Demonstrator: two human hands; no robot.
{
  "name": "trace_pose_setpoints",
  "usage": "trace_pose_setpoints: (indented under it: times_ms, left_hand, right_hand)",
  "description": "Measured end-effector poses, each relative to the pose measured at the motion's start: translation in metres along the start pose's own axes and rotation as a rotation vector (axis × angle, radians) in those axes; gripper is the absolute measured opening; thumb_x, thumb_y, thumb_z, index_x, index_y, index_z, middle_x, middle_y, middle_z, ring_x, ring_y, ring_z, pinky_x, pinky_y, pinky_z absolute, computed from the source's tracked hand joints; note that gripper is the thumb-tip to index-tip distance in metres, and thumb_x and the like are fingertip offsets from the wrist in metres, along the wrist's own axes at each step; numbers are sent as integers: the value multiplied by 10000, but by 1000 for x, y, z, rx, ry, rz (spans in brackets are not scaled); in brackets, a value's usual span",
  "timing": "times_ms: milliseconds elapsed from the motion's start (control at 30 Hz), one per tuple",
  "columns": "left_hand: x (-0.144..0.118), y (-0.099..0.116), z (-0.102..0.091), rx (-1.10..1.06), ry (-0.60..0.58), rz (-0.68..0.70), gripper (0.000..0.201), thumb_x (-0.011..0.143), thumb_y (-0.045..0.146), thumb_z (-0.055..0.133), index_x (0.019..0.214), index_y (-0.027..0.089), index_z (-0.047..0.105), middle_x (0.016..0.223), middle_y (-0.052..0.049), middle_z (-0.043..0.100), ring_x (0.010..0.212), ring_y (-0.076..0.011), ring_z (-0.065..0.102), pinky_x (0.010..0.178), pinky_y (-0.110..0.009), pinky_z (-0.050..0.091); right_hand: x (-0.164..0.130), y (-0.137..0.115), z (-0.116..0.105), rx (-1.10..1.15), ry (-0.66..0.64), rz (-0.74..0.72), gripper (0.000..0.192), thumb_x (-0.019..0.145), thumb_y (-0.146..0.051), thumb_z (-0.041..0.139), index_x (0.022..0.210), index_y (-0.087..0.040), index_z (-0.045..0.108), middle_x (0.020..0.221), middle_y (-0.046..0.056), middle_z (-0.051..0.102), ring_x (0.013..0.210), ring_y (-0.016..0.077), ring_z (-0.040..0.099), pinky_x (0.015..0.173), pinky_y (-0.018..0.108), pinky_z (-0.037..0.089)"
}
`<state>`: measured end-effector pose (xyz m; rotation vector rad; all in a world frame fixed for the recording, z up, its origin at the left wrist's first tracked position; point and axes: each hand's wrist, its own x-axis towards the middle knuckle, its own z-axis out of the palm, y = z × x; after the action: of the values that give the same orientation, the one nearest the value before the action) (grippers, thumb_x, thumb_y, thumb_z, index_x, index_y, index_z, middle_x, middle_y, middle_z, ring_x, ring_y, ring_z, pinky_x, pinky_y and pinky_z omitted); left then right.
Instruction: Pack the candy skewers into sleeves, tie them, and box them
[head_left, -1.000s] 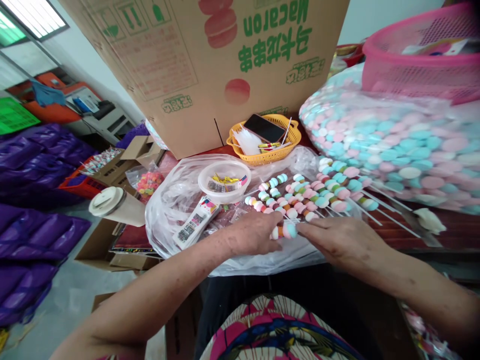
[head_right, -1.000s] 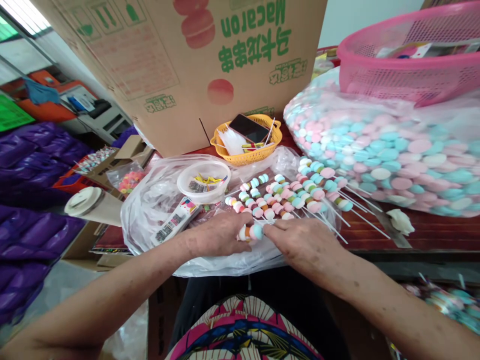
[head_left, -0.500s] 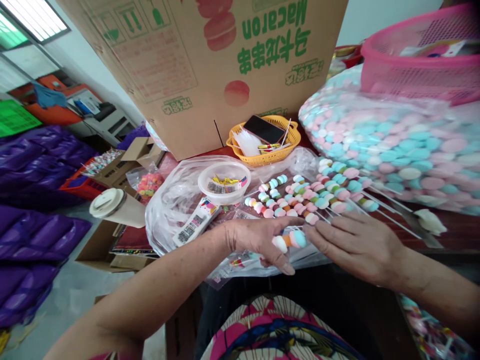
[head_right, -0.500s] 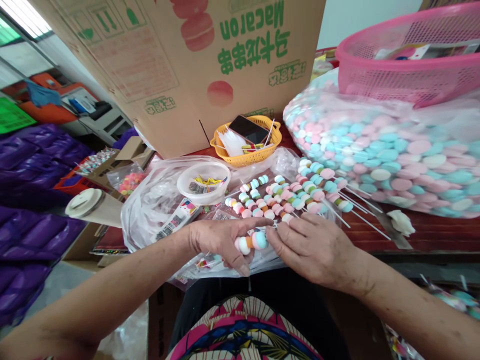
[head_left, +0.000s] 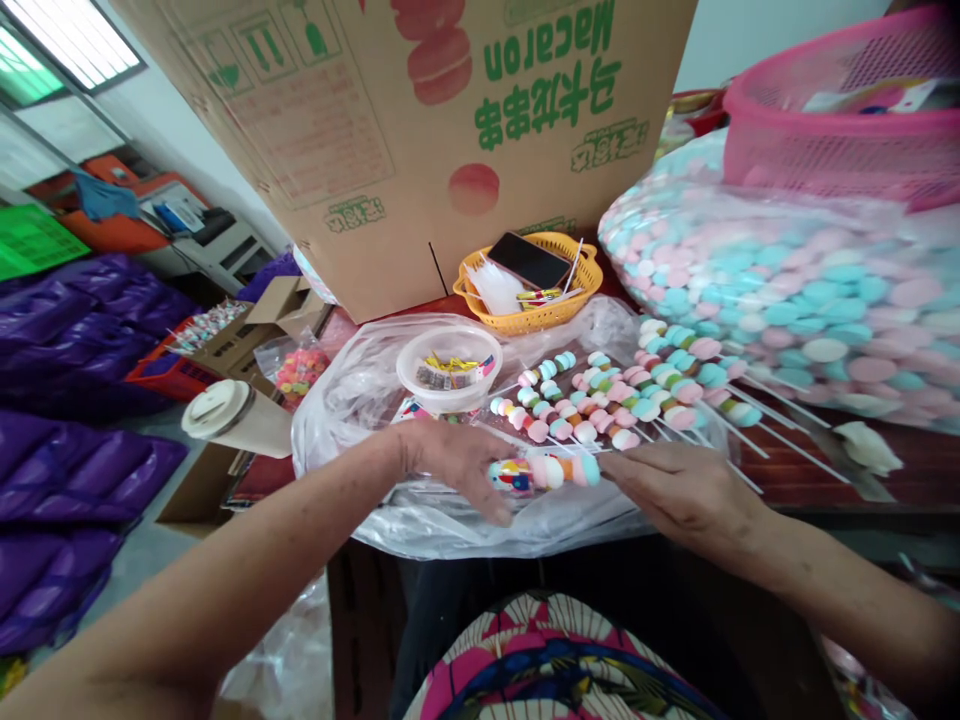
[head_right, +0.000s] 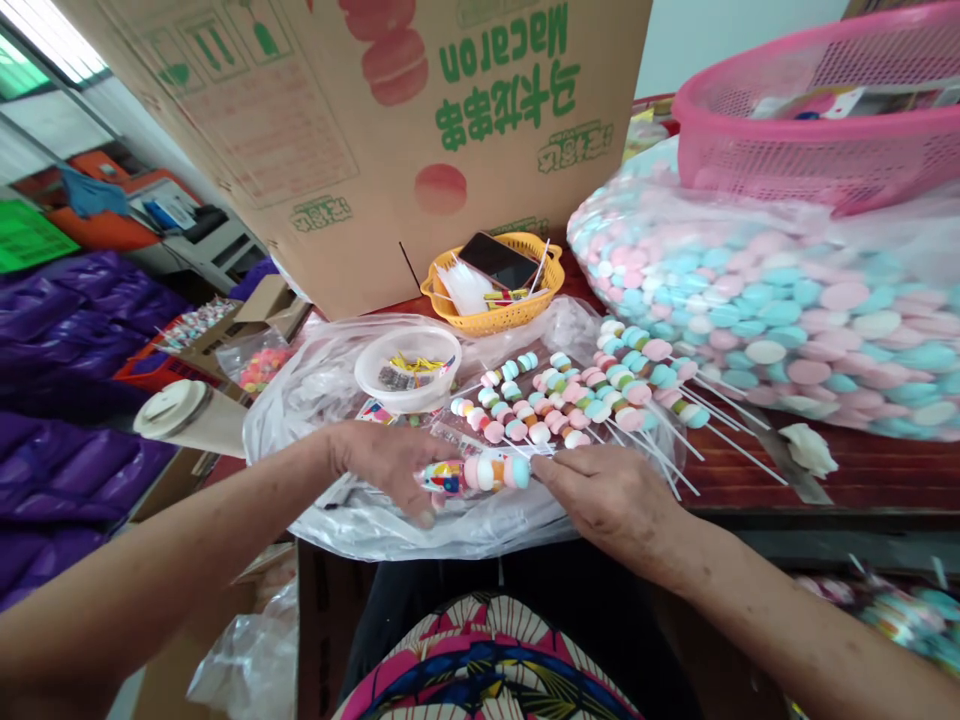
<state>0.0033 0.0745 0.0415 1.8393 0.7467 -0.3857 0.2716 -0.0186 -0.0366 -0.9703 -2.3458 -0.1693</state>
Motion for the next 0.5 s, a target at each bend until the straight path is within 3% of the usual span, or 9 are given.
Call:
trace_pose_setpoints:
  times_ms: [100, 267, 400, 500]
  left_hand:
    - [2, -3, 14, -113, -79, -120, 370, 635, 416, 784, 903, 195, 656, 736, 6, 660, 675, -184, 623, 655, -313, 519]
    - [7, 11, 19, 166, 142, 25, 414, 690, 314, 750, 1075, 204, 649, 1107, -40, 685, 1031, -237, 608, 934, -359, 447]
    - [2, 22, 17, 292, 170, -2, 463, 698, 317, 752, 1127, 198, 622, 1140, -50, 673, 1021, -232, 612, 891, -330, 450]
    - [1, 25, 21, 387, 200, -29, 396, 702, 337, 751, 1045, 179, 630, 1053, -53, 681, 946, -223, 623, 820, -309, 459]
  right_hand:
    - [4, -2, -1, -47, -2, -13, 302, 877, -66, 446, 1011, -193, 685, 825, 49, 728, 680, 168, 656, 597, 273, 493]
    - [16, -5, -8, 9, -57, -93, 281, 867, -38, 422, 970, -141, 663, 726, 38, 694, 580, 137, 606, 533, 255, 414]
    - [20, -1, -18, -53, -86, -132, 282, 867, -24, 402, 923, -136, 654, 675, 29, 663, 553, 141, 588, 535, 275, 360]
    - [22, -1, -22, -40, -164, -151, 308, 841, -3, 374, 841, -162, 638, 595, -1, 601, 494, 131, 531, 501, 283, 296]
